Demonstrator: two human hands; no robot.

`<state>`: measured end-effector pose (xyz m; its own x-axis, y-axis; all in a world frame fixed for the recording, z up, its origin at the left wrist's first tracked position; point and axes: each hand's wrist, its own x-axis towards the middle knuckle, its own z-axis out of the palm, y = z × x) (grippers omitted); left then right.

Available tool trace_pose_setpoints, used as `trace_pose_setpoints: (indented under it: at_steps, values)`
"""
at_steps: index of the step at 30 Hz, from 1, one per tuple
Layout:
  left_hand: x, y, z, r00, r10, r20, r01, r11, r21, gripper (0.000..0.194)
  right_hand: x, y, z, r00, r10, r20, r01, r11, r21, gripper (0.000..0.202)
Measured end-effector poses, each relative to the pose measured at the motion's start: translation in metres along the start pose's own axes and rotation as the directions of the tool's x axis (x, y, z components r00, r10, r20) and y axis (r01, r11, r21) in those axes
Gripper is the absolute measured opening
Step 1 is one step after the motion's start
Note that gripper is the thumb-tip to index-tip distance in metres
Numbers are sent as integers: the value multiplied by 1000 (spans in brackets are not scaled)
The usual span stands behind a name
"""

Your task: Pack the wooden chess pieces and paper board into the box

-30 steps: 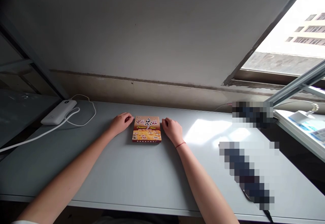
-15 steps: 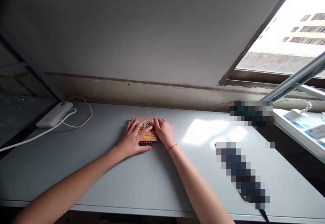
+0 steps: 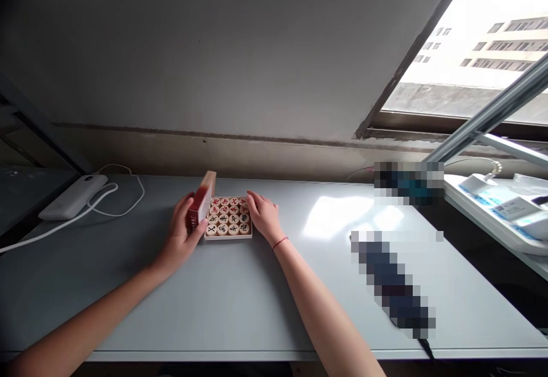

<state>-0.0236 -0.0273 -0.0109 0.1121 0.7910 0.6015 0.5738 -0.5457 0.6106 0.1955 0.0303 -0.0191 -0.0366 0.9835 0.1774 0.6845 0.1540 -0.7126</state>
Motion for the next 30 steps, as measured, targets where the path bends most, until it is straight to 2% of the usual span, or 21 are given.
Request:
trace_pose_setpoints:
  at_steps: [4,6,8,10,11,13,16,19,21,23,30]
  values:
    - [-12,-6,-23,968,-246,-42,241,966,-93,50,0,0,1,999,-16,43,20,996,-82,48]
    - [-14,-11,-37,950,-301,-87,294,952,-81,50,0,-1,1,999,-19,44,23,995,-93,47]
    - [-15,-17,-51,952,-269,-145,272,962,-2,48,-1,-2,0,999,-20,39,24,994,-103,46]
    - [-15,-21,-61,963,-164,-214,203,963,175,51,-1,-1,1,999,-20,28,23,994,-110,46]
    - [-15,-22,-63,970,-115,-215,172,949,264,51,0,-1,2,1000,-20,21,22,993,-112,46]
    - [-15,-22,-65,988,-44,-150,101,913,395,45,1,2,4,1000,-14,7,14,993,-115,46]
    - [-13,-20,-55,996,-13,89,-27,899,437,33,2,6,6,1000,4,-5,-5,992,-126,43]
    - [-8,-20,-41,944,-28,328,-120,899,421,38,3,9,6,1000,-9,-6,8,990,-138,40]
    - [-6,-20,-34,906,-46,421,-152,892,426,42,3,9,5,1000,-26,-2,25,990,-139,40]
    - [-6,-21,-33,890,-55,453,-167,884,437,43,2,9,4,999,-36,5,37,990,-139,39]
    - [-4,-18,-51,892,-75,445,-147,884,443,39,3,5,1,999,-41,24,44,987,-155,37]
